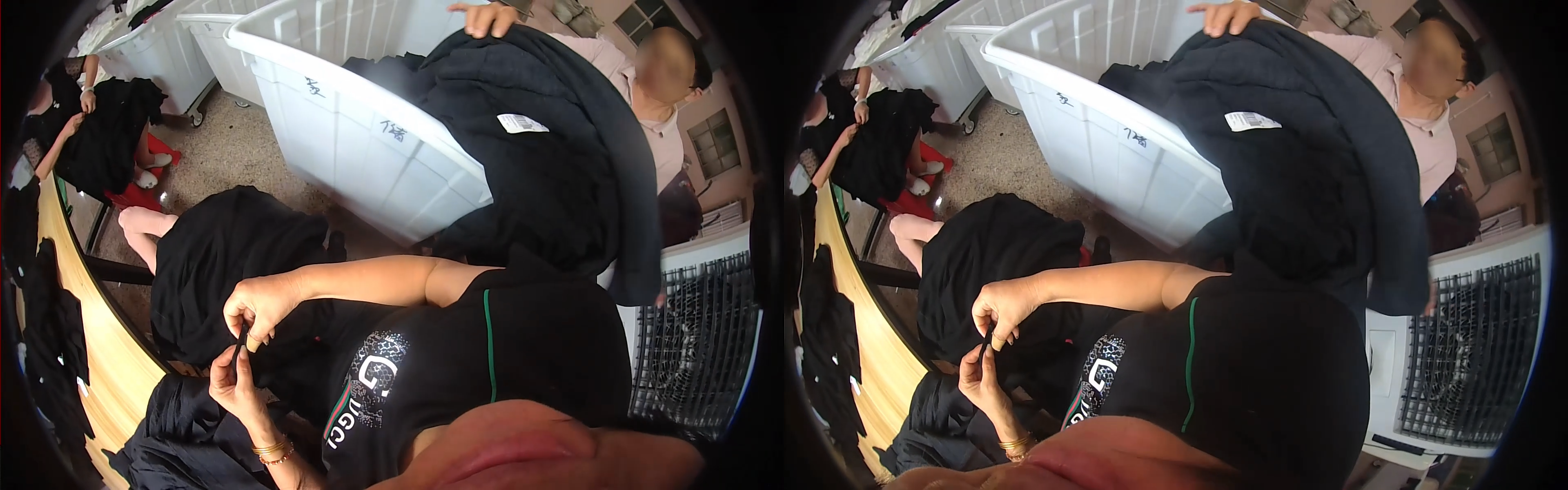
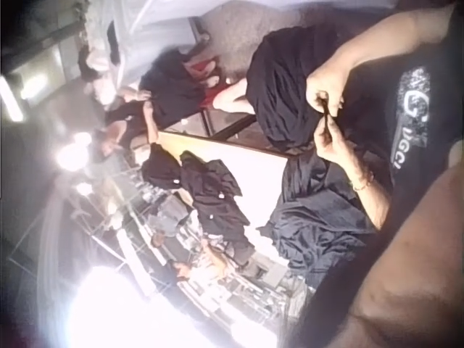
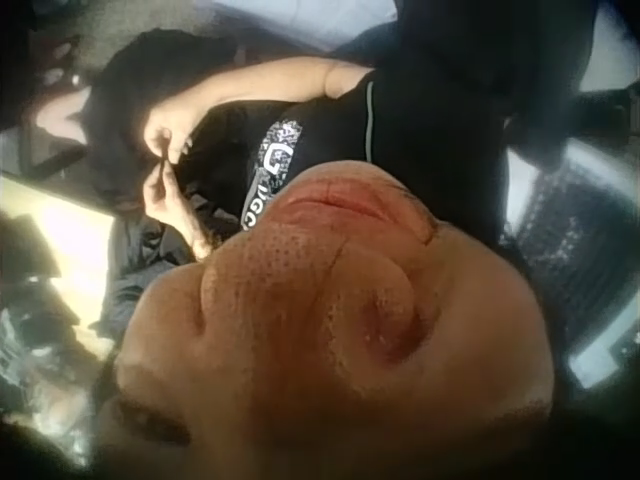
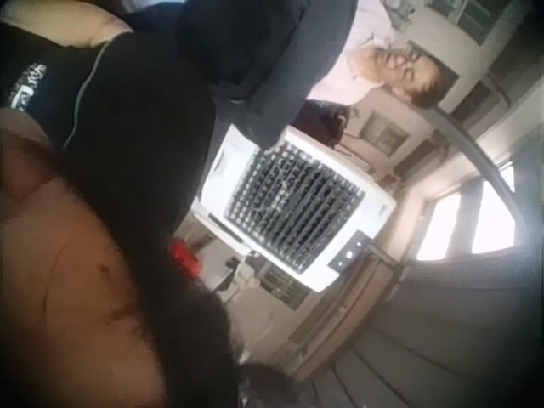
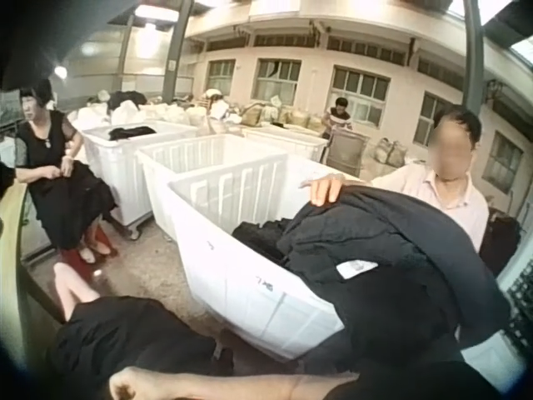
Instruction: Trimming loose threads and inspecting black garments using small snips.
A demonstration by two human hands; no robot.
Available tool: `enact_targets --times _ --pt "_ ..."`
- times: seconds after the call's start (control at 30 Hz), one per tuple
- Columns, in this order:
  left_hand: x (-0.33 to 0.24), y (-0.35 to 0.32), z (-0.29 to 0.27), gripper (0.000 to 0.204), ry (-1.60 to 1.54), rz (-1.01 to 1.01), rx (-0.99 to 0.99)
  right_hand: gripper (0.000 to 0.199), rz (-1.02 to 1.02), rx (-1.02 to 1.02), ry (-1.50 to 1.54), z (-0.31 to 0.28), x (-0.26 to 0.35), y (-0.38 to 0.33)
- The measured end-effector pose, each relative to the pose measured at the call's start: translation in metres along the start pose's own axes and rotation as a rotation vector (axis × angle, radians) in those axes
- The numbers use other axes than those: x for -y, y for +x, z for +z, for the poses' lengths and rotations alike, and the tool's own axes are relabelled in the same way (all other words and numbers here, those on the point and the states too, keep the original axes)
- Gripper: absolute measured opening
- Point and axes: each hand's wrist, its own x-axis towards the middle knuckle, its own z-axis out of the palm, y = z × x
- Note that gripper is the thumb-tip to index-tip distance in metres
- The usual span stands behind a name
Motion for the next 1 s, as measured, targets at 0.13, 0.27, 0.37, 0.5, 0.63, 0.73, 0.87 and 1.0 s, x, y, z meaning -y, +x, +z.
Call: enact_targets --times 0.13,0.27,0.37,0.5,0.63,0.73,0.87,1.0 --pt "-0.007 0.001 -0.007 0.010 0.157 -0.076 -0.016 0.024 0.022 0.077 0.125 0.000 -0.018 0.013" --pt "-0.019 0.017 0.008 0.010 0.269 -0.070 0.007 0.023 0.044 0.019 0.040 -0.013 -0.003 0.005" --pt "-0.024 0.024 0.013 0.012 0.141 -0.057 0.032 0.018 0.123 -0.063 0.008 -0.018 0.014 0.000" --pt "-0.020 0.020 0.011 0.011 0.069 -0.106 -0.013 0.018 0.134 -0.052 0.125 -0.017 0.008 0.007" --pt "-0.017 0.015 0.010 0.010 -0.049 -0.084 -0.054 0.014 0.140 -0.038 0.074 -0.011 0.011 0.007" --pt "-0.018 0.012 0.012 0.010 -0.029 -0.059 -0.073 0.014 0.113 -0.065 0.056 -0.005 0.013 0.005" --pt "-0.017 0.009 0.016 0.012 0.111 -0.002 -0.128 0.013 0.063 -0.142 -0.053 0.002 0.002 0.003" --pt "-0.009 0.009 0.016 0.012 0.158 0.101 -0.168 0.023 0.063 -0.218 0.080 0.004 -0.004 0.000"
